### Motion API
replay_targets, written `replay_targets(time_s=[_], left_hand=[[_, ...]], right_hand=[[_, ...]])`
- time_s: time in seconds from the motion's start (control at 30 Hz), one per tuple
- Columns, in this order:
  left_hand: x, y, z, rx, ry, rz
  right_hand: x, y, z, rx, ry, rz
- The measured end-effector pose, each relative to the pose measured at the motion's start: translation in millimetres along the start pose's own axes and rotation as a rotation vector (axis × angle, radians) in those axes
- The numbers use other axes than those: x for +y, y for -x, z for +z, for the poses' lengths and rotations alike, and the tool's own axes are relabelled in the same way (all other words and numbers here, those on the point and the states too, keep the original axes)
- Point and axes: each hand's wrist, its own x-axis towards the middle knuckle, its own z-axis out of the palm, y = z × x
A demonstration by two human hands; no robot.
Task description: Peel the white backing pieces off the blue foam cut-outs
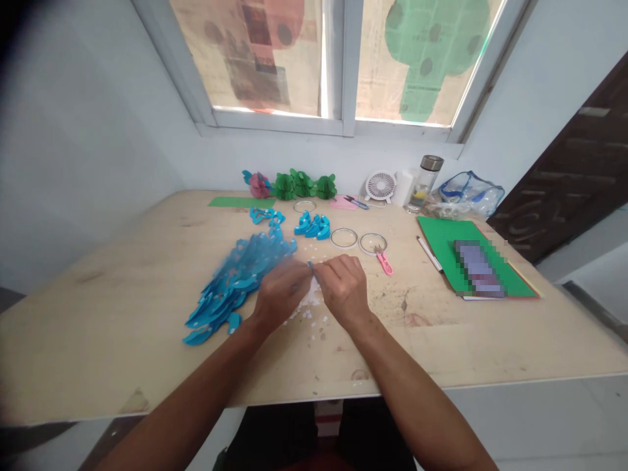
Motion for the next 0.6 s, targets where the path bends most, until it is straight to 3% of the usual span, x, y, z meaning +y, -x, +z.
replay_targets(time_s=[0.6], left_hand=[[-10, -2, -5.5, -0.102, 0.069, 0.071]], right_hand=[[8, -2, -3, -0.101, -0.071, -0.047]])
